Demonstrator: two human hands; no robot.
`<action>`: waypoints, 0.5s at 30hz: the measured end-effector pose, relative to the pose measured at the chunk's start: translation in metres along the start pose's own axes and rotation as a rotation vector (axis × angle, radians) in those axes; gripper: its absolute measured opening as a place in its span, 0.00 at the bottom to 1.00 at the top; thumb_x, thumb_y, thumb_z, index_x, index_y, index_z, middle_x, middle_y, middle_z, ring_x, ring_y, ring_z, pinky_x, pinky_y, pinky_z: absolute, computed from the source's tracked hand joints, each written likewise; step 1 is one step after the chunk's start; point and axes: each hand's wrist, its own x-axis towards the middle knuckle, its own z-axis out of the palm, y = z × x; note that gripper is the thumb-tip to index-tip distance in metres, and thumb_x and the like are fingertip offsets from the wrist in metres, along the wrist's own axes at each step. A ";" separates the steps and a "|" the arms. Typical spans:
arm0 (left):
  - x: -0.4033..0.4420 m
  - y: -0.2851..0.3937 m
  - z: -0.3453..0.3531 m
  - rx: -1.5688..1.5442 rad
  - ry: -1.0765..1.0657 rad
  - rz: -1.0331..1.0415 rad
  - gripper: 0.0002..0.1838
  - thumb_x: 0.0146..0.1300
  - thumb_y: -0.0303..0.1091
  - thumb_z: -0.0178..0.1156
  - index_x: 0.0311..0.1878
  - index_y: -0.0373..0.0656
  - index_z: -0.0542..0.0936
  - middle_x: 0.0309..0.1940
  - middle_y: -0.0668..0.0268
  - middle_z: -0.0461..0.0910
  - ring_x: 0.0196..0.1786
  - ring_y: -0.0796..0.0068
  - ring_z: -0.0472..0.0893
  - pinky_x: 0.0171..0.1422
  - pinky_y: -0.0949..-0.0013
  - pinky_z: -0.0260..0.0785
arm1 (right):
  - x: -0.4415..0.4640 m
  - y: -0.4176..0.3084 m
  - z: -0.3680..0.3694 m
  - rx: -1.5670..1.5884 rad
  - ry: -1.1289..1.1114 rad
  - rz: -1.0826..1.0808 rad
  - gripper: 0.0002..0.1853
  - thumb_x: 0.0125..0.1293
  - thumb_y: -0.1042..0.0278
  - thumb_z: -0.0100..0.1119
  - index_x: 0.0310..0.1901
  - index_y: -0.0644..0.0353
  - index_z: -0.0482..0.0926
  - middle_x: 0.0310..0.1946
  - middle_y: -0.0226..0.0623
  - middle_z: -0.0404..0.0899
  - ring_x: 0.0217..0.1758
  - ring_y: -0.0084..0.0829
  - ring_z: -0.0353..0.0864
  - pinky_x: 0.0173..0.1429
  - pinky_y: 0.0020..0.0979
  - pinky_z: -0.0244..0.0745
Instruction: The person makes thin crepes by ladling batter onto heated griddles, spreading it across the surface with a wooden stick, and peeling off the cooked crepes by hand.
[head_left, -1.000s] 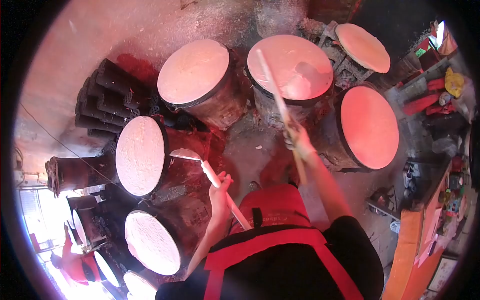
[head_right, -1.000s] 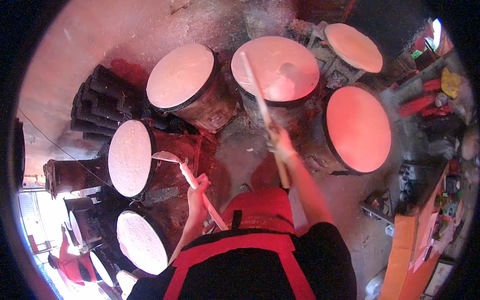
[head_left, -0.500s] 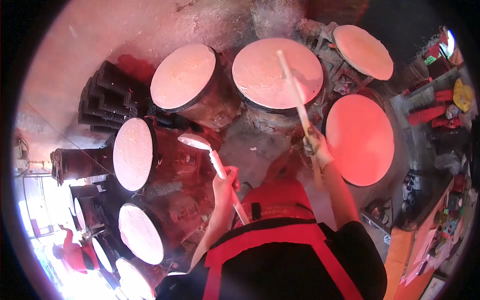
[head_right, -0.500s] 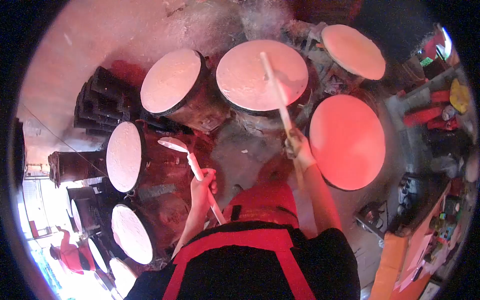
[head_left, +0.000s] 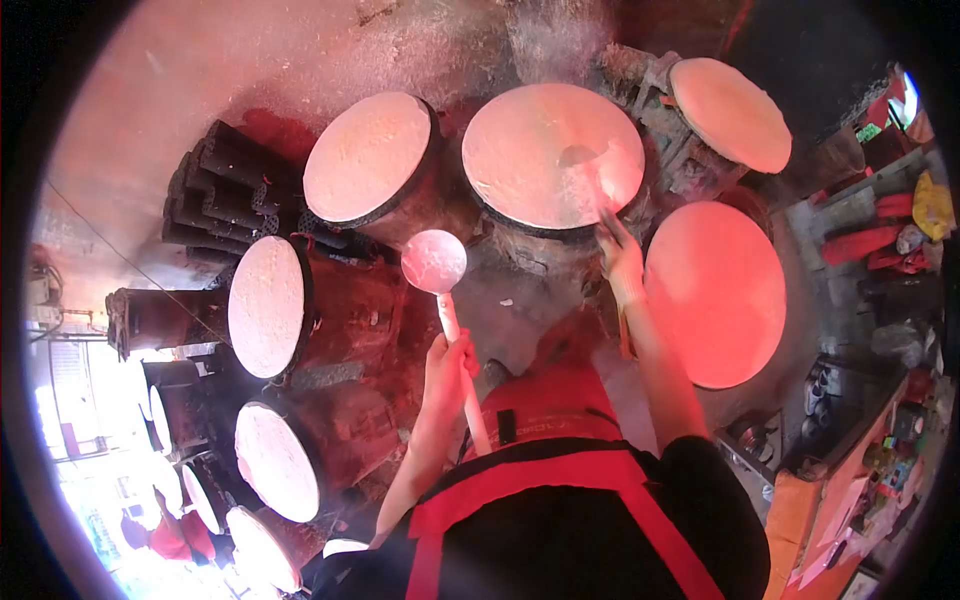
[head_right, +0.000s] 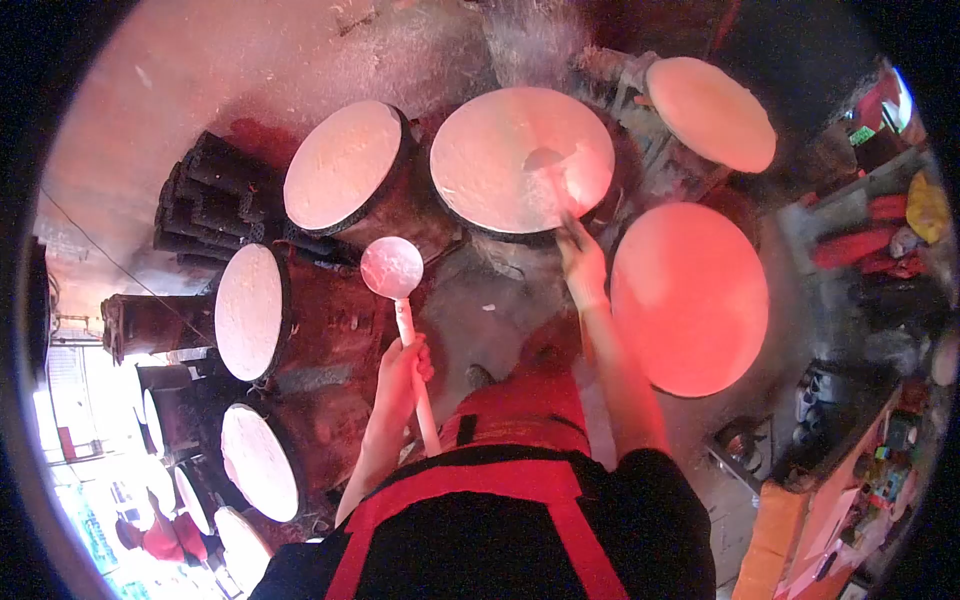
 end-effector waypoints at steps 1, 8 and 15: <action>0.002 0.002 -0.003 0.012 -0.023 0.002 0.08 0.72 0.31 0.53 0.49 0.40 0.72 0.29 0.70 0.70 0.26 0.81 0.68 0.26 0.75 0.61 | -0.004 0.014 -0.001 -0.048 0.191 -0.342 0.21 0.75 0.63 0.50 0.68 0.37 0.71 0.21 0.16 0.62 0.14 0.14 0.57 0.16 0.24 0.54; 0.005 0.011 -0.007 -0.015 -0.110 -0.107 0.08 0.73 0.36 0.55 0.45 0.43 0.71 0.32 0.69 0.72 0.29 0.81 0.70 0.29 0.76 0.65 | -0.043 -0.122 0.055 0.339 -0.021 0.567 0.22 0.72 0.62 0.56 0.67 0.38 0.72 0.18 0.16 0.61 0.12 0.15 0.54 0.16 0.23 0.50; 0.007 0.012 -0.013 -0.071 -0.213 -0.195 0.08 0.73 0.34 0.54 0.49 0.42 0.71 0.32 0.69 0.73 0.24 0.83 0.67 0.23 0.80 0.58 | -0.082 -0.053 0.034 0.250 0.334 0.290 0.23 0.73 0.69 0.54 0.68 0.58 0.71 0.59 0.34 0.77 0.48 0.23 0.78 0.55 0.23 0.73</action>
